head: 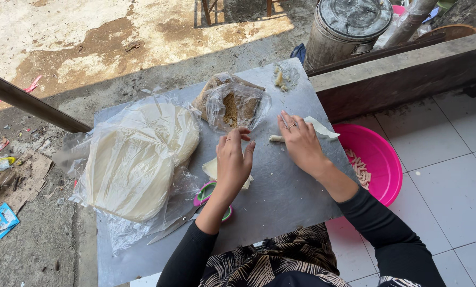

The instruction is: The person prepares spring rolls by placing a small amount of filling onto thin wrappers and rolling them into cylinders. They use a pair of scissors to cut pieces of wrapper and place the finished rolls into a pink bowl.

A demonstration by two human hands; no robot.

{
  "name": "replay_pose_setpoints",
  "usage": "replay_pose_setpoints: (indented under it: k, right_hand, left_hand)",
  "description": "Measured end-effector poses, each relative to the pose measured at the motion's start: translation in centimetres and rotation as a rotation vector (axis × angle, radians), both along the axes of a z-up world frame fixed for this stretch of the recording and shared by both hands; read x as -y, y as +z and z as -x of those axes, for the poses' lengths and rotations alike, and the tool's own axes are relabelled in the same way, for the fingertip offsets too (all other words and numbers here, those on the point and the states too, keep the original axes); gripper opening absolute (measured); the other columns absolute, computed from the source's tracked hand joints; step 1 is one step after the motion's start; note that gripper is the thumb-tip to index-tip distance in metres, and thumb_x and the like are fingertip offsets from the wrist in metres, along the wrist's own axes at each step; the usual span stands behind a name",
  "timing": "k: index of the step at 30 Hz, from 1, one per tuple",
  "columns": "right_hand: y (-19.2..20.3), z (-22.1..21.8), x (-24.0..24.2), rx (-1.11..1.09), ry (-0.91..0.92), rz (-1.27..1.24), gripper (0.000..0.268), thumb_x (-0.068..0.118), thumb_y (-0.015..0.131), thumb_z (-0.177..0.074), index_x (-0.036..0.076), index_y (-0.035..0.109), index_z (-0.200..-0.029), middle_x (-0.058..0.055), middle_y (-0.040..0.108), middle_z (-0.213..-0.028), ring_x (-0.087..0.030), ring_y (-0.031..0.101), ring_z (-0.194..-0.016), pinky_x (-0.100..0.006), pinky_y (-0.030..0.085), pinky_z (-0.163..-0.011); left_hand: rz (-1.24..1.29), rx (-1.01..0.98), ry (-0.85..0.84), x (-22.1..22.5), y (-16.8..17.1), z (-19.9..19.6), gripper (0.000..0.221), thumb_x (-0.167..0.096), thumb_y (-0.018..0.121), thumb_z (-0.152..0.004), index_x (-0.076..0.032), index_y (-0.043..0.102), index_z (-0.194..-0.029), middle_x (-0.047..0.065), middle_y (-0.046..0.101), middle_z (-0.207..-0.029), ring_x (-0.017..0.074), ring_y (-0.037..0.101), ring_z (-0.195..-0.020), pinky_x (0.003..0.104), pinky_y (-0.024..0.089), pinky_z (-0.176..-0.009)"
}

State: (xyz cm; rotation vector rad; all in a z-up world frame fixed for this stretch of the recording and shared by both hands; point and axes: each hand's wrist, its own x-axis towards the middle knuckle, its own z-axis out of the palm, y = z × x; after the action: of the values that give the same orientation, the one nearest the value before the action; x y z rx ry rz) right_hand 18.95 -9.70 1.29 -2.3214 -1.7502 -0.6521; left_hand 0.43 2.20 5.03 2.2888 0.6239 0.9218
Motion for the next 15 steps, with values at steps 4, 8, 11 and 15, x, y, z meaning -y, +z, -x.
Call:
replay_pose_setpoints:
  k: [4, 8, 11, 15]
  right_hand:
    - [0.68, -0.48, 1.02, -0.391, 0.13, -0.123, 0.058, 0.004, 0.064, -0.092, 0.006, 0.053, -0.149, -0.012, 0.066, -0.134, -0.028, 0.059, -0.124, -0.044, 0.045, -0.104]
    - [0.95, -0.14, 0.55, -0.506, 0.184, -0.061, 0.064, 0.018, 0.075, -0.089, 0.01, 0.052, -0.147, -0.012, 0.07, -0.115, -0.03, 0.061, -0.113, -0.046, 0.045, -0.098]
    - [0.78, -0.05, 0.48, -0.573, 0.162, -0.077, 0.06, 0.016, 0.075, -0.089, 0.01, 0.052, -0.145, -0.008, 0.071, -0.108, -0.027, 0.064, -0.107, -0.045, 0.046, -0.097]
    - [0.72, -0.61, 0.64, -0.662, 0.175, -0.221, 0.055, 0.013, 0.076, -0.088, 0.005, 0.052, -0.137, -0.008, 0.07, -0.095, -0.027, 0.067, -0.098, -0.045, 0.051, -0.091]
  left_hand:
    - [0.022, -0.016, 0.023, -0.24, -0.54, 0.74, 0.031, -0.017, 0.072, -0.092, -0.011, 0.061, -0.12, 0.002, 0.071, -0.101, 0.0262, 0.06, -0.102, 0.042, 0.041, -0.09]
    - [-0.002, 0.005, 0.005, -0.01, -0.84, 0.62, 0.028, -0.018, 0.073, -0.092, -0.011, 0.063, -0.117, 0.002, 0.071, -0.101, 0.0262, 0.06, -0.102, 0.041, 0.041, -0.09]
    - [0.004, 0.024, 0.006, 0.2, -0.92, 0.57, 0.027, -0.019, 0.073, -0.093, -0.011, 0.063, -0.117, 0.001, 0.072, -0.099, 0.0252, 0.061, -0.1, 0.041, 0.042, -0.09]
    - [-0.015, 0.041, 0.024, 0.12, -0.98, 0.47, 0.026, -0.018, 0.072, -0.093, -0.011, 0.064, -0.117, 0.001, 0.072, -0.097, 0.0238, 0.061, -0.098, 0.04, 0.042, -0.089]
